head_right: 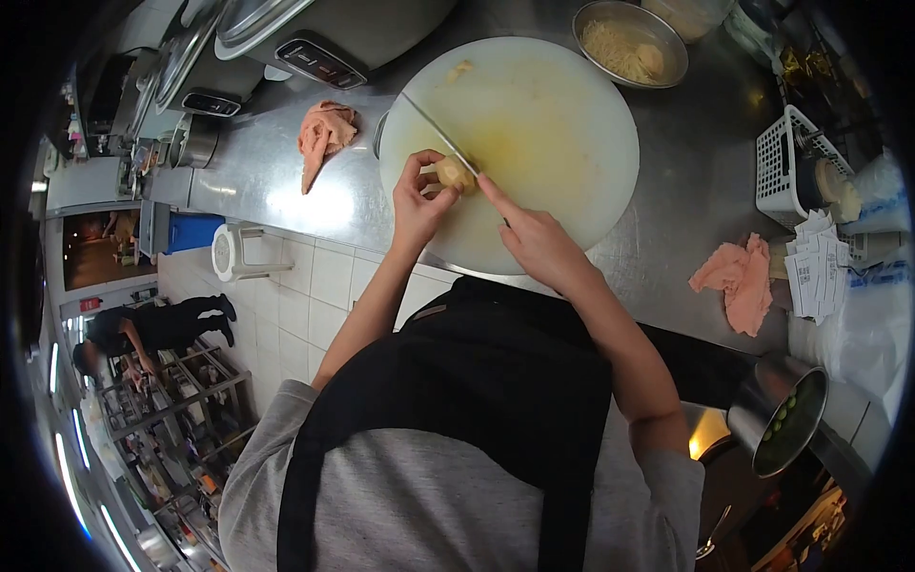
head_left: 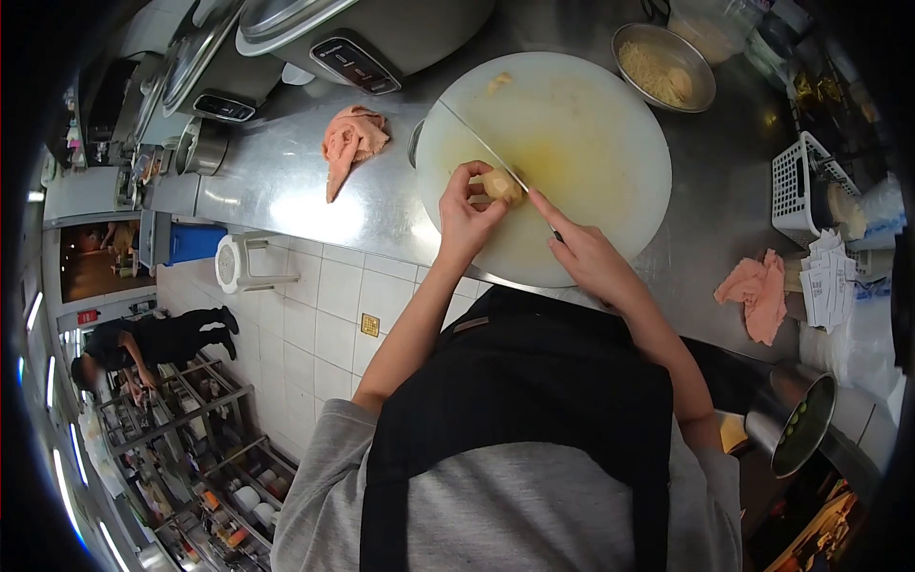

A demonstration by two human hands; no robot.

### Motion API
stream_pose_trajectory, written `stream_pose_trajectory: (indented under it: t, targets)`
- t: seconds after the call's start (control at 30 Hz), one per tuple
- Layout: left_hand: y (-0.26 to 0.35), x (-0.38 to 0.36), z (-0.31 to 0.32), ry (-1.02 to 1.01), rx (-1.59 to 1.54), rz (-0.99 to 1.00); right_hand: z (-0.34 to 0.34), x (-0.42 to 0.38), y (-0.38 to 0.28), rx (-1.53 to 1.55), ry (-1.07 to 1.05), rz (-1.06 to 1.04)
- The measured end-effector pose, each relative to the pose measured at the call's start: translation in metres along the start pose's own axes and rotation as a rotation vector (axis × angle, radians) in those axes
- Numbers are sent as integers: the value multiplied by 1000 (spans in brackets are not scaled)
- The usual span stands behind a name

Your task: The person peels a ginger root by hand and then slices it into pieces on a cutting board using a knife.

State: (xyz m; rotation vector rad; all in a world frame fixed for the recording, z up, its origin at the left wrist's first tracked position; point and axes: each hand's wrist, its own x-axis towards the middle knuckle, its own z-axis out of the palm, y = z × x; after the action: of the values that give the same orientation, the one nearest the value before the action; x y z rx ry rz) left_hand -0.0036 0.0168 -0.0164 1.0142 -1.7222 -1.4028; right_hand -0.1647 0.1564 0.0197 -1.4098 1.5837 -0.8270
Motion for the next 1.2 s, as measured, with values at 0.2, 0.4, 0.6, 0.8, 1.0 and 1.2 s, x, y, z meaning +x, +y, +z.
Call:
stream_pose_trajectory:
  t: [0.2, 0.4, 0.6, 0.8, 1.0, 1.2]
  targets:
    - [0, 4, -12, -9, 169, -19, 2, -23, 11, 39, 92, -60]
    - [18, 48, -2, -198, 753, 342, -19, -42, -6, 225, 231, 113]
    - [20, 97, 16, -414, 836, 299, -20, -58, -8, 282, 238, 313]
    - [4, 171, -29, -367, 460, 3, -8, -75, 8, 344, 223, 349]
    - [-13, 188, -44, -349, 171, -224, 0, -73, 17, 274, 253, 227]
    - [-14, 162, -45, -8, 379, 105, -3, -71, 12, 299, 211, 303]
